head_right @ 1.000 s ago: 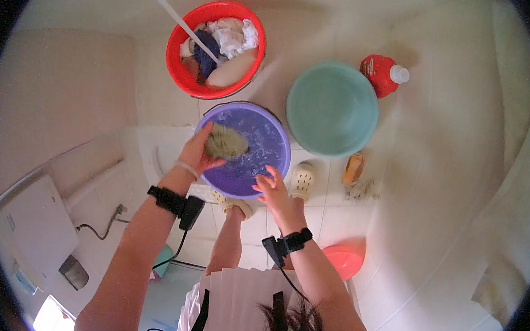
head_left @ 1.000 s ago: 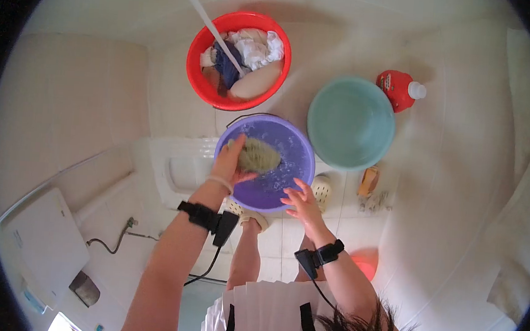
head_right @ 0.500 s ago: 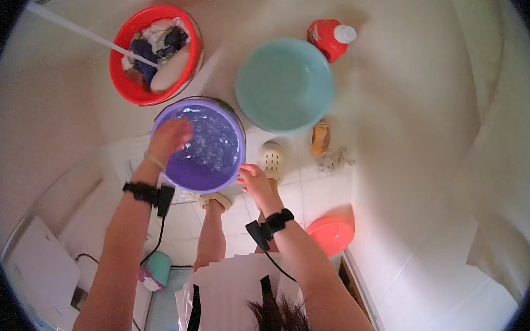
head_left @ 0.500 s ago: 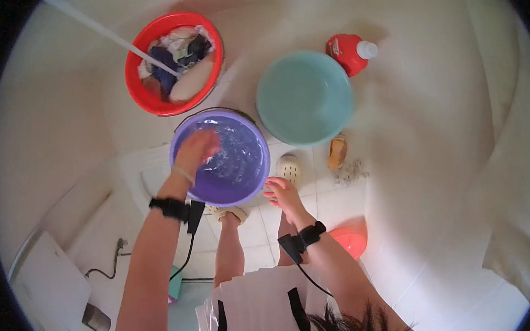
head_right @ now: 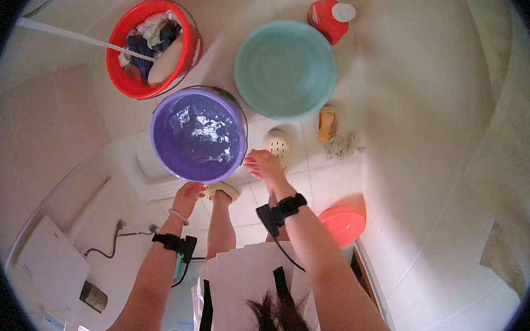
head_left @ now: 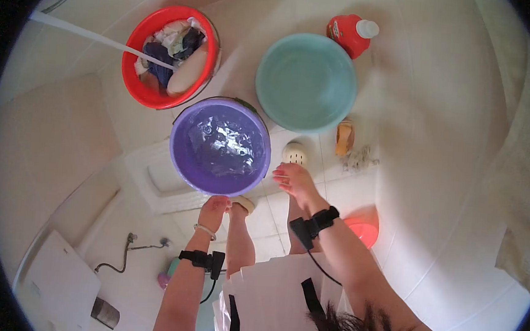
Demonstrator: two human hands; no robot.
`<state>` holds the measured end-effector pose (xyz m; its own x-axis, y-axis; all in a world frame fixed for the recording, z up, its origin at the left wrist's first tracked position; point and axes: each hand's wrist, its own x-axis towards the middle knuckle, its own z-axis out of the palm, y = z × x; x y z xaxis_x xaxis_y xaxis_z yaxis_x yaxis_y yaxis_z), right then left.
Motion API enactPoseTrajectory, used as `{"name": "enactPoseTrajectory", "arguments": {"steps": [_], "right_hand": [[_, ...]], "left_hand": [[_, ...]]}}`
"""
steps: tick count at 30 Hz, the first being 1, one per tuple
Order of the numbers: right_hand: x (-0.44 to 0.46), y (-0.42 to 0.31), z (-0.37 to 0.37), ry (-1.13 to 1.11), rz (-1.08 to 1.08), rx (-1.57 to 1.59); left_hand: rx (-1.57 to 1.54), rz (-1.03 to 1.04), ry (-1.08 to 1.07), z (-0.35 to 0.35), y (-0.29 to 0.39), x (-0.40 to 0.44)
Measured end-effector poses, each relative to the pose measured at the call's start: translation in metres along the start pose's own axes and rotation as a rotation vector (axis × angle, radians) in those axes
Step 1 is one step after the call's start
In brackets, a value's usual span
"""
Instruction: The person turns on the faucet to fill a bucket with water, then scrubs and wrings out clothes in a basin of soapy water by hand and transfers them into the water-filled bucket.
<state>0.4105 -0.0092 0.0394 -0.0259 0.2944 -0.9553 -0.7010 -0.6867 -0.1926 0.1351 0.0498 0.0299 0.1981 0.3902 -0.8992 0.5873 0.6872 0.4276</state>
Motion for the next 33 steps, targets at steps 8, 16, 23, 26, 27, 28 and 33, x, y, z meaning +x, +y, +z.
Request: {"name": "enactPoseTrajectory", "arguments": {"steps": [8,16,23,26,27,28,33], "right_hand": [[-0.027,-0.004,-0.096,0.205,-0.213,0.103],[-0.102,0.087,-0.138,0.384,-0.288,0.426],[-0.111,0.129,-0.185,0.339,-0.412,0.382],[-0.074,0.152,-0.22,0.338,-0.389,0.315],[-0.057,0.16,-0.229,0.37,-0.376,0.265],[-0.043,0.171,-0.238,0.411,-0.355,0.22],[0.032,0.215,-0.282,0.469,-0.297,0.115]], "left_hand": [[0.471,0.234,0.097,0.002,0.029,0.011],[1.207,0.289,-0.094,0.022,-0.002,0.008],[1.177,0.437,-0.026,0.076,-0.019,0.058],[1.094,0.575,0.071,0.103,-0.013,0.064],[1.131,0.512,0.187,0.114,-0.011,0.064],[1.168,0.447,0.292,0.126,-0.012,0.066],[1.252,0.661,0.562,0.125,-0.039,0.093]]}}
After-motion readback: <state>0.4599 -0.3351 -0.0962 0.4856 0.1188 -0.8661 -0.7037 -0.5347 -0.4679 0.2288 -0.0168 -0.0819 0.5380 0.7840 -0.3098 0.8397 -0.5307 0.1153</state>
